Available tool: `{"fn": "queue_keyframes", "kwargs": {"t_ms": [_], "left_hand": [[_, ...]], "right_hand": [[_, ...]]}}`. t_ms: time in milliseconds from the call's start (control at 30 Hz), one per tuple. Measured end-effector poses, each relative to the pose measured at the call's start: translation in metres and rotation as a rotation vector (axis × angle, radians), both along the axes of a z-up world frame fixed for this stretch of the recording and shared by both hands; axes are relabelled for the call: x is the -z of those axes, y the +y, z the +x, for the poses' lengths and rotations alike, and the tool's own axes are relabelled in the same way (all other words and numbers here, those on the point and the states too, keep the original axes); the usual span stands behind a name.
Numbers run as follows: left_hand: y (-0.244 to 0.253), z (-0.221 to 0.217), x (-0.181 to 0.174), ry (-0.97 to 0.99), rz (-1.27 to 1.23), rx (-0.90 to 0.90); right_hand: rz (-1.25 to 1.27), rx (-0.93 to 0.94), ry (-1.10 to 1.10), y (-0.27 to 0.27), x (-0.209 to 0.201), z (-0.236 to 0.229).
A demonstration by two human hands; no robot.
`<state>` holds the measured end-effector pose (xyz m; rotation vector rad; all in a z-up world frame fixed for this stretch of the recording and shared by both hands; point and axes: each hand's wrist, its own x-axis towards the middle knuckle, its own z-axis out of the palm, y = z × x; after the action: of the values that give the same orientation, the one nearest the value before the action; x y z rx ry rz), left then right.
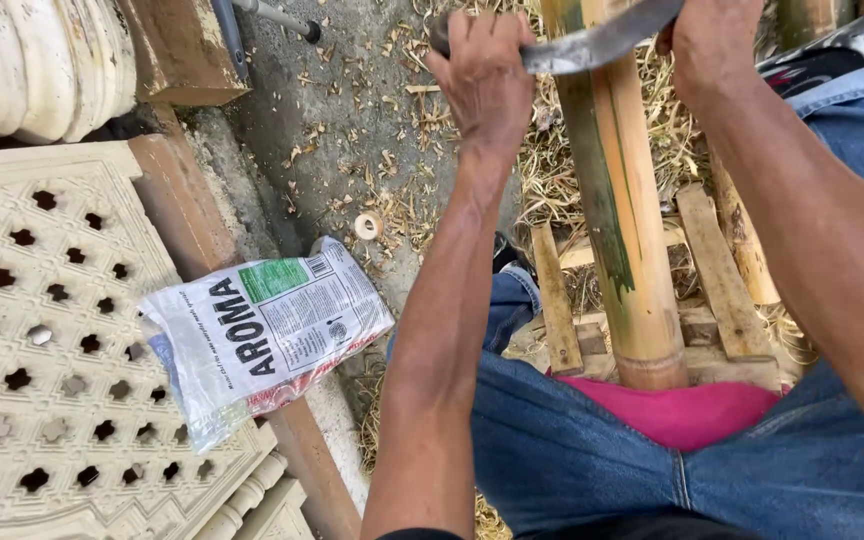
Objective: Scraping the outer layer of bamboo poles using a manual drawknife.
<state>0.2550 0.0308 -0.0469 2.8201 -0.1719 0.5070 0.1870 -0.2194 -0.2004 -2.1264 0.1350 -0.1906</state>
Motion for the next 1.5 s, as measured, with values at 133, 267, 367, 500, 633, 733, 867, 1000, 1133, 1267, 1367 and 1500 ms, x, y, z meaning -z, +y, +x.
{"fn": "queue_keyframes", "kwargs": {"t_ms": [133,267,367,500,633,733,867,1000,1133,1267,1367,1500], "left_hand": [[-0.011,-0.103,-0.003,0.014,-0.041,0.033],[-0.029,-0.223,-0.042,0.217,-0.098,0.073],[-0.032,-0.260,-0.065,0.265,-0.118,0.105],[-0.034,-0.253,-0.065,0.247,-0.113,0.127],[-0.028,-0.224,-0.044,0.212,-0.066,0.116],[-0.018,-0.201,-0.017,0.191,-0.033,0.124],[-0.008,-0.145,-0.007,0.174,0.011,0.115],[0.002,-0.089,0.005,0.114,-0.001,0.110],[0.016,-0.026,0.026,0.025,0.013,0.127],[0.011,-0.012,0.021,0.043,0.067,0.050],[0.002,-0.063,0.012,0.078,0.031,0.033],[-0.017,-0.178,-0.047,0.255,-0.071,0.119]], "right_hand": [[-0.346,-0.093,-0.099,-0.003,-0.036,-0.025],[0.467,0.237,0.559,0.000,-0.133,-0.167],[0.371,0.275,0.488,-0.004,-0.120,-0.236],[0.234,0.339,0.495,0.000,-0.120,-0.242],[0.355,0.344,0.519,0.008,-0.132,-0.192],[0.407,0.337,0.483,0.016,-0.134,-0.156],[0.520,0.210,0.343,0.022,-0.120,-0.093],[0.519,0.183,0.259,0.027,-0.094,-0.034],[0.435,0.184,0.081,0.027,-0.029,0.029],[0.583,0.150,0.135,0.032,-0.057,0.058],[0.618,0.099,0.206,0.025,-0.084,0.015],[0.439,0.125,0.419,0.013,-0.156,-0.114]]}}
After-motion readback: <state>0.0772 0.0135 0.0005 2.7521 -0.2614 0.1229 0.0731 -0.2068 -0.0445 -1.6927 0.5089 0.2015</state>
